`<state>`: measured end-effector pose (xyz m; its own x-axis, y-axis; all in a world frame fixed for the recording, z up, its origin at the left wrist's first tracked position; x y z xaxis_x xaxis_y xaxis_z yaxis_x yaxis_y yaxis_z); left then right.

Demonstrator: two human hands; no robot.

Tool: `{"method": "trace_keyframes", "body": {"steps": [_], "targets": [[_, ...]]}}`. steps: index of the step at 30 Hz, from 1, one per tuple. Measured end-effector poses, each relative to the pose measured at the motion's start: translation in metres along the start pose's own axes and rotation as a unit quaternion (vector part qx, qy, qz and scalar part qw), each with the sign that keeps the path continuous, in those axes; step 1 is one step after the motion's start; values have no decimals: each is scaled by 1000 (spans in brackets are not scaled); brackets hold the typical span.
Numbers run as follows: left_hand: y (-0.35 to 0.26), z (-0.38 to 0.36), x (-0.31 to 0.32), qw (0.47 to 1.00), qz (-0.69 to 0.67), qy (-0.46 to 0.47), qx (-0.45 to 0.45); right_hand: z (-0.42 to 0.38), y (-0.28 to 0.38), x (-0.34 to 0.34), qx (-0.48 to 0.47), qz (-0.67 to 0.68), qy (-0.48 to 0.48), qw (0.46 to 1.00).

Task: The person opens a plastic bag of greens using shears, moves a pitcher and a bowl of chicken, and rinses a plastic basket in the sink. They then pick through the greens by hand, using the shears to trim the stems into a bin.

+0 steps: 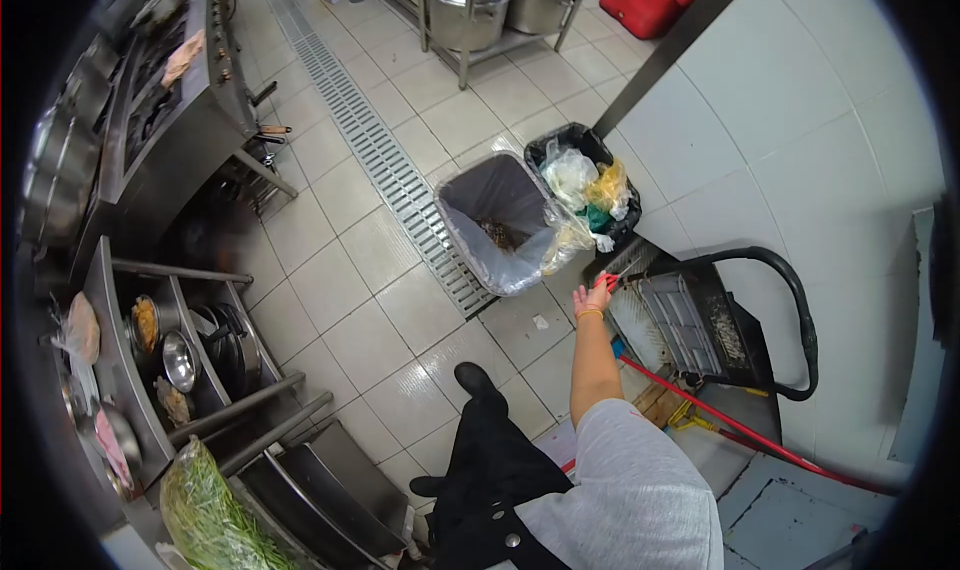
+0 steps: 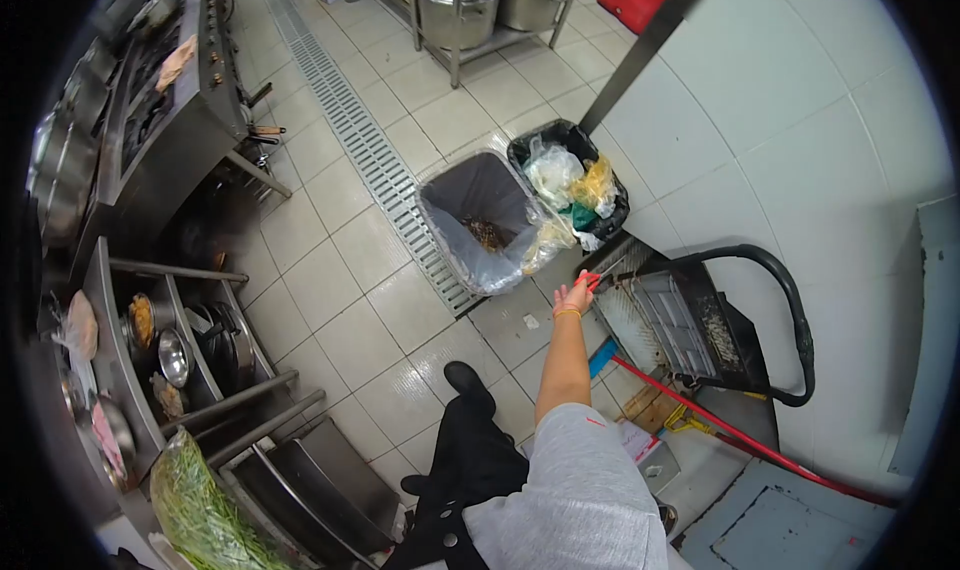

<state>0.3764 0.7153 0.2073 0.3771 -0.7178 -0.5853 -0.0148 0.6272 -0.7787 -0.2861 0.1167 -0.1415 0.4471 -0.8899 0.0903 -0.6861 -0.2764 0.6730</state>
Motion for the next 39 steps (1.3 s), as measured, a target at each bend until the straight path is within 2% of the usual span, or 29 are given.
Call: {"method": "trace_keyframes", "body": {"steps": [2, 4, 7, 9, 10, 12, 14, 16, 17, 18, 20, 21, 23, 26, 28, 29, 31, 35, 37, 38, 39], "targets": [[-4, -3, 9, 1000, 13, 9, 7, 17, -26, 1, 35, 57, -7, 998], [-7, -4, 15, 1000, 22, 10, 8, 7, -56, 13, 50, 23, 57, 997], [-5, -6, 9, 1000, 26, 2, 0, -15, -115, 31, 102, 8, 62, 993], [-2, -7, 2, 1000, 28, -5, -5, -28, -150, 62, 135, 60, 154, 977], [0, -5, 0, 1000, 29, -7, -5, -31, -159, 70, 139, 60, 156, 976], [0, -2, -6, 1000, 29, -8, -2, -23, -163, 56, 68, 3, 25, 997], [3, 3, -11, 1000, 28, -10, 1, 2, -176, 60, 48, 50, 59, 996], [9, 6, -18, 1000, 26, -12, 1, 24, -179, 67, -31, -14, 126, 991], [12, 8, -22, 1000, 26, -14, 2, 1, -153, 70, -116, -139, 90, 979], [19, 8, -28, 1000, 24, -17, -1, -18, -151, 75, -115, -140, 94, 979], [28, 9, -39, 999, 25, -22, -4, -53, -142, 66, -137, -181, 19, 974], [31, 11, -44, 999, 25, -25, -3, -61, -145, 61, -133, -182, 21, 974], [35, 18, -54, 999, 24, -28, 3, -74, -137, 55, -171, -278, 20, 945], [44, 21, -69, 999, 29, -35, 0, -1, -146, 42, -180, -328, 74, 924], [47, 22, -75, 999, 36, -37, -3, -53, -68, 33, -269, -456, -38, 848], [48, 21, -76, 999, 36, -38, -6, -59, -56, 29, -271, -458, -40, 846], [51, 19, -75, 999, 36, -37, -11, -83, -13, 14, -379, -417, -166, 809], [52, 17, -77, 998, 49, -36, -7, -65, 25, 37, -422, -346, -137, 827], [52, 13, -74, 998, 54, -36, -8, -50, 44, 62, -472, -436, -157, 750], [52, 10, -73, 998, 55, -37, -11, -32, 46, 65, -475, -434, -157, 749], [53, 7, -71, 997, 57, -42, -14, 5, 32, 73, -403, -380, -60, 830]]}}
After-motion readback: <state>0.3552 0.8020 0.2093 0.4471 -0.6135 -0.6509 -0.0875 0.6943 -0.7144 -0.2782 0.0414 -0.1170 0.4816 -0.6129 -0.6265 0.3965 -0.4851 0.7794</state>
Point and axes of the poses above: each hand's wrist, its own z-axis towards the middle knuckle, its own x-axis out of the palm, y = z × x, the point moved 10 cm from there along z, towards the middle knuckle, and after that the axes turned 2 degrees about y, right-handed, at the moved point
